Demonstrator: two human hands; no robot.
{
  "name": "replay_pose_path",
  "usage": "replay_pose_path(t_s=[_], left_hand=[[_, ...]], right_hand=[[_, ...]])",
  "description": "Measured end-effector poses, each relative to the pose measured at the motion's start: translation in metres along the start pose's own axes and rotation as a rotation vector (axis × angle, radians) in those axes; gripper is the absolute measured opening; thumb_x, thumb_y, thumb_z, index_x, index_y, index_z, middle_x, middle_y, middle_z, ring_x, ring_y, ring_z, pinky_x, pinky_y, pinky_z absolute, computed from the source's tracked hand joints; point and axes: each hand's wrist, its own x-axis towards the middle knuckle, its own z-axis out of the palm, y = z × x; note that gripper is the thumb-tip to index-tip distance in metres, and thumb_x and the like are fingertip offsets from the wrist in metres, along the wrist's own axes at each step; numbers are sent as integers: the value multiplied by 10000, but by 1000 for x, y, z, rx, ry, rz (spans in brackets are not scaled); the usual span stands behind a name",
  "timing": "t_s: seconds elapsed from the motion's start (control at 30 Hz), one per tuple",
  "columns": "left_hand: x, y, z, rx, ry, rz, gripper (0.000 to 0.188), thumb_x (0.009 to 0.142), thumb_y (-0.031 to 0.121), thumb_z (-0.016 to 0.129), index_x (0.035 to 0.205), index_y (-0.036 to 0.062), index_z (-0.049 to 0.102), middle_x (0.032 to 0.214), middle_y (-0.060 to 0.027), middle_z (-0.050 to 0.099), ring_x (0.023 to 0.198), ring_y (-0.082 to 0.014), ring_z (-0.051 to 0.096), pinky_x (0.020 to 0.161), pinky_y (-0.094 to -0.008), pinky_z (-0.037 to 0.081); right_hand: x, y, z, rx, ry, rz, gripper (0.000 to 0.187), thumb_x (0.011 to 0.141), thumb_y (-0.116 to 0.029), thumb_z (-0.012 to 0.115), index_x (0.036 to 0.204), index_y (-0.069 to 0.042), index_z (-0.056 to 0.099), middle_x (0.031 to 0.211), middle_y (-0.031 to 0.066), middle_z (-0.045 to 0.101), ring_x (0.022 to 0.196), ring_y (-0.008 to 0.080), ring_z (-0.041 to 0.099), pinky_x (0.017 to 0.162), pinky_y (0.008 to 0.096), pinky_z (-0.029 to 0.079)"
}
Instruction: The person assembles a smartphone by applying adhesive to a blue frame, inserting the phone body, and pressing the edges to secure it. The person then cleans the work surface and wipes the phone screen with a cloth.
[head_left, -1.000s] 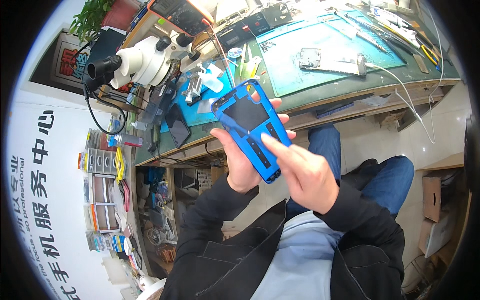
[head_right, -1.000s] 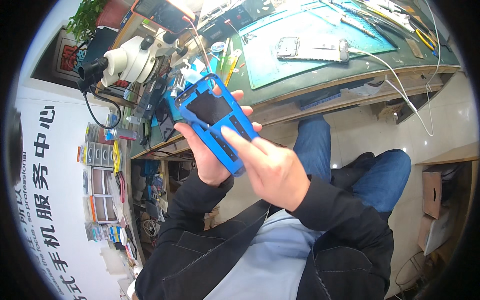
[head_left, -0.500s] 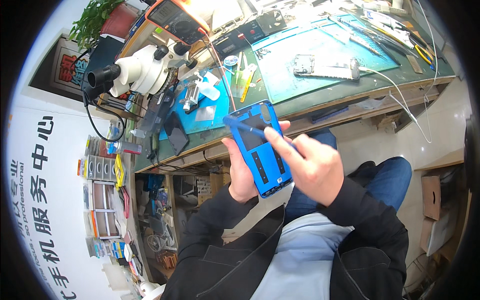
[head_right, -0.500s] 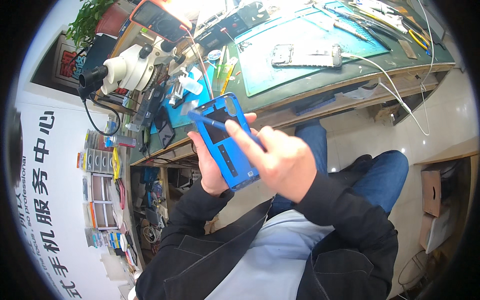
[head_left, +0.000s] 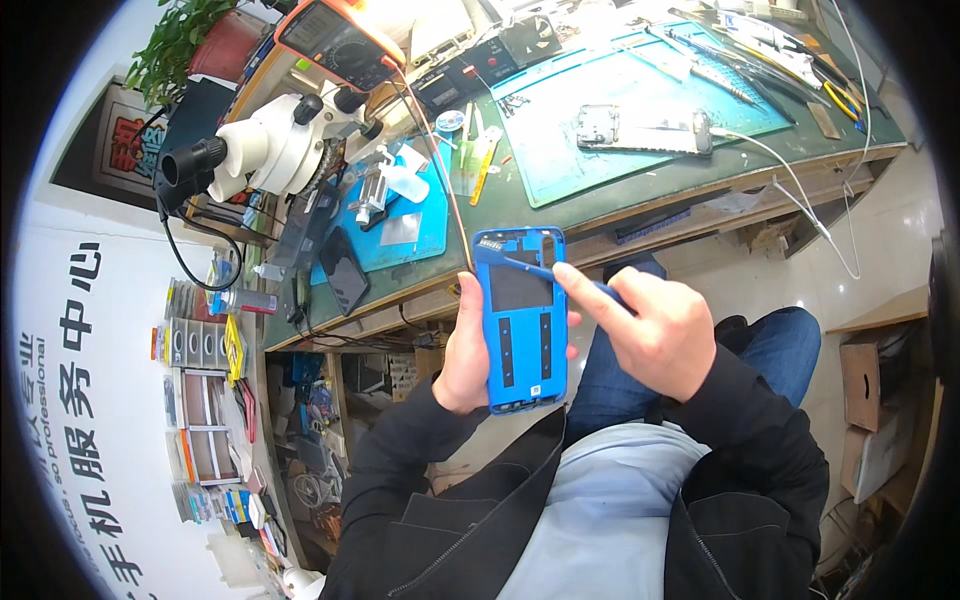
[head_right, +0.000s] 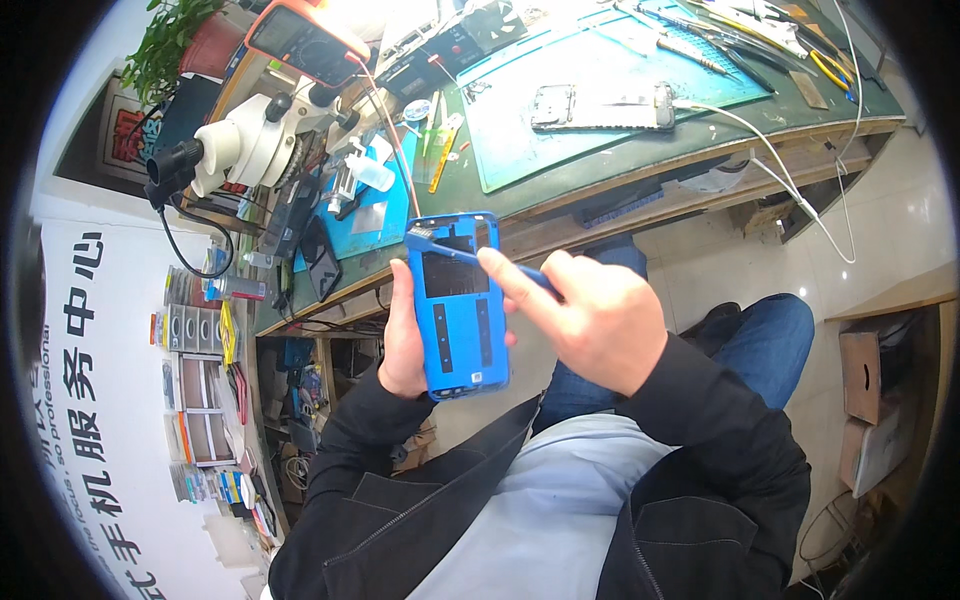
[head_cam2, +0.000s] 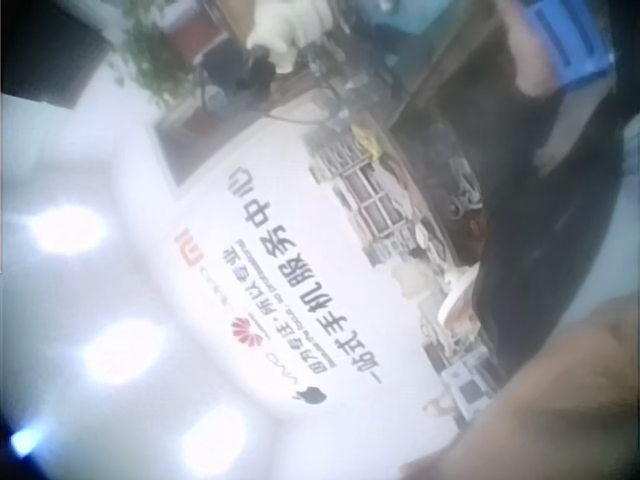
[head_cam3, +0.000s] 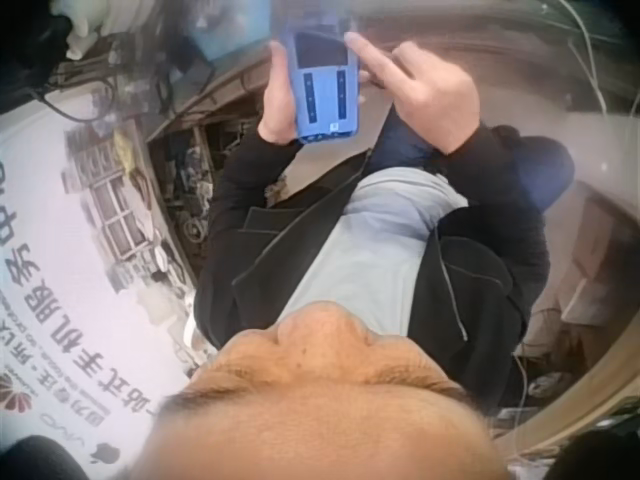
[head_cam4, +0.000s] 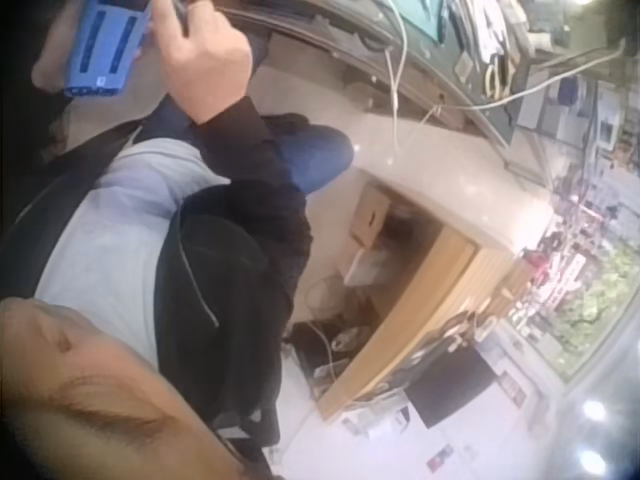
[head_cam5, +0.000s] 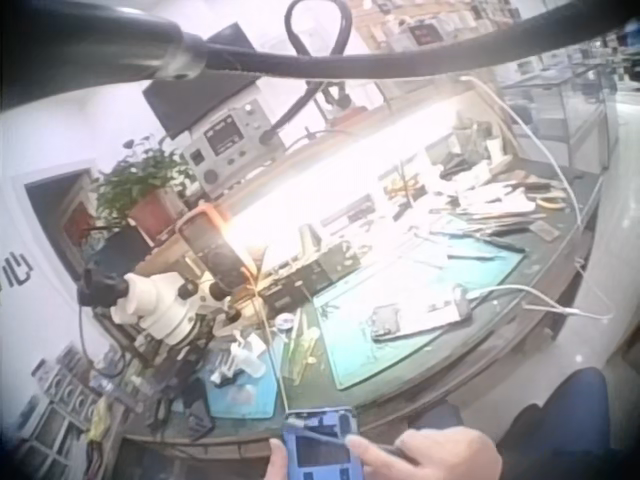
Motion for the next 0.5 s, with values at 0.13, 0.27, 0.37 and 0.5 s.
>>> replay_pose_path(t_s=[0.13,0.27,0.37,0.5], left_hand=[[-1,1,-6,0,-22,-2,902,999,771,177,1562,97,379,1463,-171,535,1202,-261,621,932,-456,590],[-4,3,-7,-7,-45,-40,918,991,782,180,1567,91,367,1464,-171,532,1203,-260,620,936,-465,588],[-3,5,-8,-30,-71,-40,939,979,799,197,1570,87,355,1460,-173,532,1198,-261,623,934,-472,588],[-2,3,-10,-126,-122,-102,916,994,779,190,1571,87,357,1463,-166,533,1197,-261,624,934,-476,589]], right_hand=[[-2,18,2,-28,113,109,640,785,-67,666,1412,-191,646,701,22,447,588,181,561,521,331,488],[-3,21,8,-32,84,106,645,769,-32,659,1398,-174,656,697,33,457,548,199,542,511,337,491],[-3,24,-1,16,164,116,623,768,-26,659,1375,-168,673,700,33,469,559,204,563,507,339,493],[-4,16,4,-9,56,120,643,769,-22,661,1395,-170,655,705,30,474,573,195,567,515,336,496]])
